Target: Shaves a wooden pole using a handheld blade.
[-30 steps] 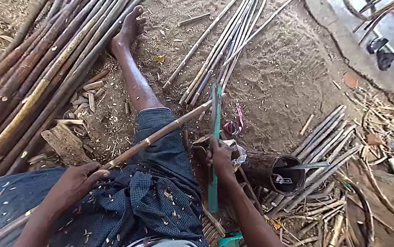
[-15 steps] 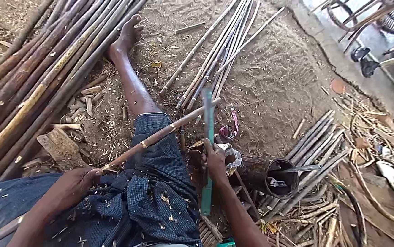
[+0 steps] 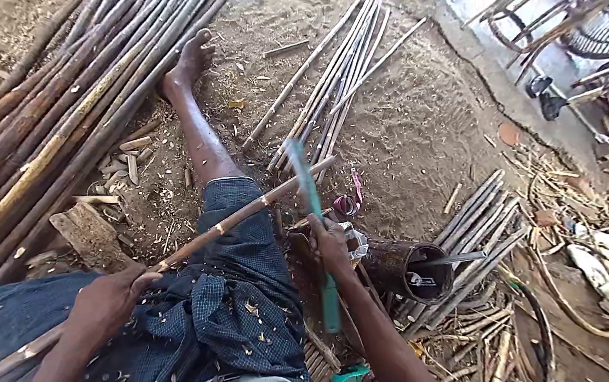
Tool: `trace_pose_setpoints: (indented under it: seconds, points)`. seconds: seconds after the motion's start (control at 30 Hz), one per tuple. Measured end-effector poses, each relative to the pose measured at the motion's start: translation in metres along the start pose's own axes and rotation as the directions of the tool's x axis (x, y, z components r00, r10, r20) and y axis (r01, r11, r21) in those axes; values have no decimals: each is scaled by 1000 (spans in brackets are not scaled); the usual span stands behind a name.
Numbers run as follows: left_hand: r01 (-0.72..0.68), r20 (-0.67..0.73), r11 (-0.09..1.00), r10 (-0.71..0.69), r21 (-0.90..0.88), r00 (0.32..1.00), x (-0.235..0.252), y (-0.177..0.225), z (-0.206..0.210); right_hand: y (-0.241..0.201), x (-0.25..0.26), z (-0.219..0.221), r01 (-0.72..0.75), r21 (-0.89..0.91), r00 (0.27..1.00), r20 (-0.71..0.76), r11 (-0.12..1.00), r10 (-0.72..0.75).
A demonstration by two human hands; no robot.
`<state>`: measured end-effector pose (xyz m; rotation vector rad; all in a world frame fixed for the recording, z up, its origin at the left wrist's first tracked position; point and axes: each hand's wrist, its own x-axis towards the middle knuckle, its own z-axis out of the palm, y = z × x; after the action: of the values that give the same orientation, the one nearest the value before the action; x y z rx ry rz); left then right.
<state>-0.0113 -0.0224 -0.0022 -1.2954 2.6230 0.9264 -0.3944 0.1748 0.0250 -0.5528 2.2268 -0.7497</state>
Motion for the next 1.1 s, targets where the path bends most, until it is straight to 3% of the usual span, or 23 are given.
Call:
trace_pose_setpoints:
  seconds: [0.03, 0.13, 0.27, 0.4, 0.43, 0.53, 0.67, 0.8, 0.9, 0.93, 1.03, 1.1]
  points:
    - [-3, 25, 1000, 3, -5, 1000, 1, -2, 1, 3, -4, 8, 13, -9, 1000, 23, 1000, -13]
    - [-13, 105, 997, 21, -70, 994, 12, -11, -4, -3, -23, 27, 153, -286, 974, 204, 946, -96]
    - [-4, 32, 1000, 3, 13, 999, 5, -9, -1, -1, 0, 15, -14, 4, 1000, -20, 1000, 14]
    - [-31, -89, 995, 40, 96, 995, -1, 6, 3, -16, -26, 23, 177, -294, 962, 253, 939, -102]
    - [-27, -99, 995, 37, 93, 994, -2, 7, 4, -16, -25, 18, 158, -265, 965, 244, 951, -93]
    - [2, -160, 996, 12, 91, 987, -7, 16, 9, -14, -3, 3, -31, -39, 999, 27, 999, 32]
    - [-7, -214, 994, 30, 106, 976, -16, 14, 11, -25, -7, 3, 9, -182, 987, 162, 983, 21]
    - [-26, -257, 994, 54, 110, 965, -12, 18, 19, -17, 17, -6, -52, 43, 999, 17, 998, 51]
    - [-22, -248, 993, 51, 115, 967, -9, 20, 14, -22, -21, 18, 104, -244, 972, 230, 964, -46]
    - [-29, -257, 992, 59, 119, 965, -8, 21, 14, -24, -24, 19, 102, -256, 967, 253, 961, -35]
    - [-27, -301, 990, 68, 140, 951, -12, 19, 22, -16, 12, 2, -66, -29, 997, 41, 997, 67]
    - [-25, -329, 986, 78, 162, 941, -13, 17, 24, -19, 6, 4, -25, -104, 997, 69, 994, 32]
